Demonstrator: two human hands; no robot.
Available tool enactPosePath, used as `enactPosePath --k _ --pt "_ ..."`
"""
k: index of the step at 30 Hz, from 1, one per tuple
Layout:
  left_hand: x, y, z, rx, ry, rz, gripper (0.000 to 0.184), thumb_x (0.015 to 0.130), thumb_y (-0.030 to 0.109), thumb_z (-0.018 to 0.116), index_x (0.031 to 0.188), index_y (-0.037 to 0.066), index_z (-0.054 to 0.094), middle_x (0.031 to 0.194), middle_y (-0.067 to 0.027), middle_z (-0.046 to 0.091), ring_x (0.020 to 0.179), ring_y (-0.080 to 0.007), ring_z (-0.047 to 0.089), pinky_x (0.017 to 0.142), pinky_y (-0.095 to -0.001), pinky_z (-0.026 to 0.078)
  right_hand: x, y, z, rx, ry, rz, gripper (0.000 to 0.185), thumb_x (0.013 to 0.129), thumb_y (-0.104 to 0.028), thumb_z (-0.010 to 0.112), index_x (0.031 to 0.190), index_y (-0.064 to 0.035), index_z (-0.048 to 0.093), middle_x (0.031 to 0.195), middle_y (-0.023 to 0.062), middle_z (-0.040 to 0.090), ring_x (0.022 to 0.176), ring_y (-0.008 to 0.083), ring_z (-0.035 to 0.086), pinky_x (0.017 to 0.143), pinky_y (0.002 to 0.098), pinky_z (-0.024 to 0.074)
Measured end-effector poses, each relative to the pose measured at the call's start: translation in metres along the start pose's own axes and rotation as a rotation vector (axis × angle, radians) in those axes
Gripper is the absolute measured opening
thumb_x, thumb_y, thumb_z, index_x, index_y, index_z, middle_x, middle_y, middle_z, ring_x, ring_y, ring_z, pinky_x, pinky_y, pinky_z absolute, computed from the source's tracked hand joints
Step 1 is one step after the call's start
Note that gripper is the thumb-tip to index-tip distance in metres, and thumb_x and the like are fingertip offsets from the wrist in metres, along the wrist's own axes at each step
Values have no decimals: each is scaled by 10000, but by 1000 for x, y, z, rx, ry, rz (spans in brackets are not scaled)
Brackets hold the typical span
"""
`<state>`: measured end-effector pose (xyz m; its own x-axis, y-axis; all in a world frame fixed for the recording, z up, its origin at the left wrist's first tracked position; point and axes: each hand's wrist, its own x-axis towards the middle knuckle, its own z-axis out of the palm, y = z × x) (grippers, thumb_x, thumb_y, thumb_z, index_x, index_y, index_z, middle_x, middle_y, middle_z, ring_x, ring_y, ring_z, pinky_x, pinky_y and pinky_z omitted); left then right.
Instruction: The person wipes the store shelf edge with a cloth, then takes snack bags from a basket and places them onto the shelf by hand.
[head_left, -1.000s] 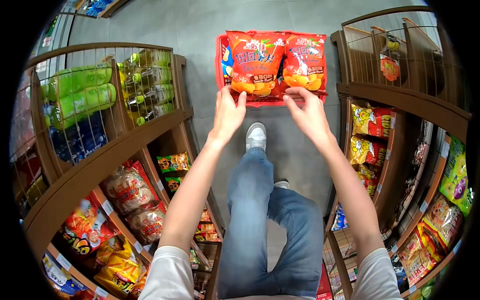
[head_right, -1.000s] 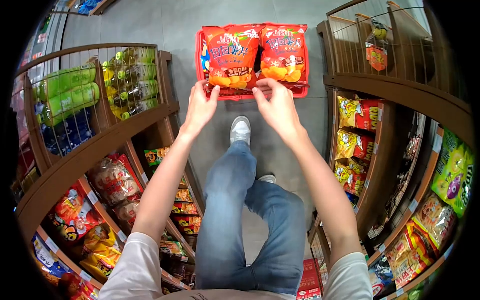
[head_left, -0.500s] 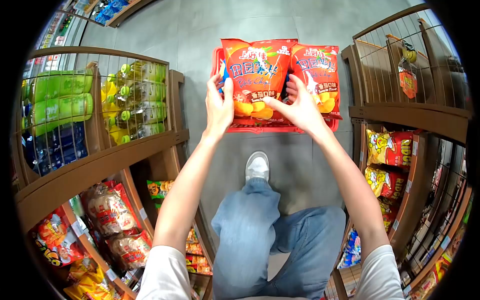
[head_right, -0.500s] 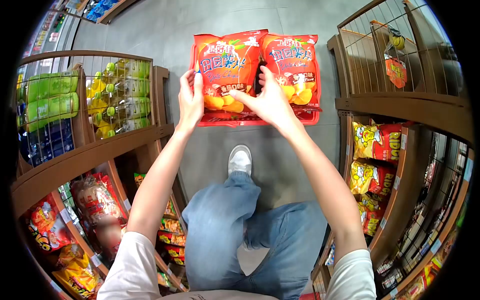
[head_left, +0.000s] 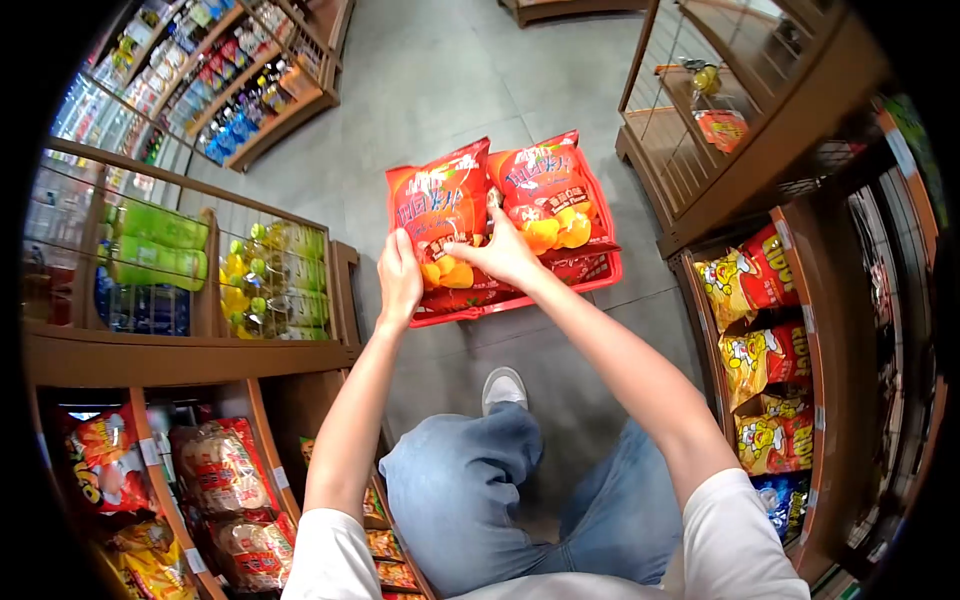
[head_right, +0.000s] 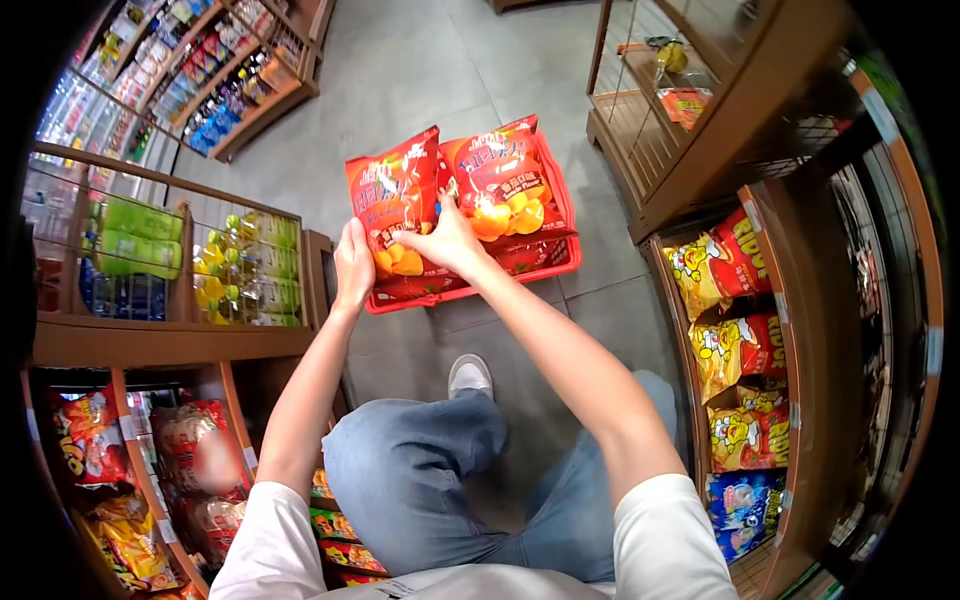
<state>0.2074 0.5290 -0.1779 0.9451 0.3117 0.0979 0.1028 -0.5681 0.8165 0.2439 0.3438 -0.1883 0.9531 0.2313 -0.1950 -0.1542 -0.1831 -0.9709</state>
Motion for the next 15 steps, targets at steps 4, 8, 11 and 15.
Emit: enactPosePath --k 4,8,11,15 --pt "-6 20 -16 -65 -23 -4 571 1069 460 358 1202 -42 595 1124 -219 681 1048 -265 634 954 -394 462 -13 -22 1 4 60 -36 1069 672 -402 871 1460 87 338 1429 285 487 1346 355 482 1122 405 396" --pt "-10 69 -43 -95 -37 24 563 1063 465 393 1233 -40 573 1180 -169 660 1091 -201 588 987 -355 433 -20 -32 -11 140 117 -191 1074 652 -427 909 1451 63 384 1350 233 571 1235 305 579 1046 391 467" --pt "-8 100 -53 -187 -63 65 569 1049 493 422 1254 -20 558 1199 -159 650 1122 -199 577 1008 -343 417 -65 -74 -42 307 87 -213 999 694 -340 907 1453 52 389 1257 184 623 1061 233 659 898 354 551" --pt "1 144 -34 -359 -131 162 609 1036 544 414 1260 -4 555 1203 -174 650 1112 -215 591 1002 -344 425 -102 -106 -93 238 121 -351 874 735 -292 889 1421 21 447 1236 169 638 1065 230 660 909 357 551"
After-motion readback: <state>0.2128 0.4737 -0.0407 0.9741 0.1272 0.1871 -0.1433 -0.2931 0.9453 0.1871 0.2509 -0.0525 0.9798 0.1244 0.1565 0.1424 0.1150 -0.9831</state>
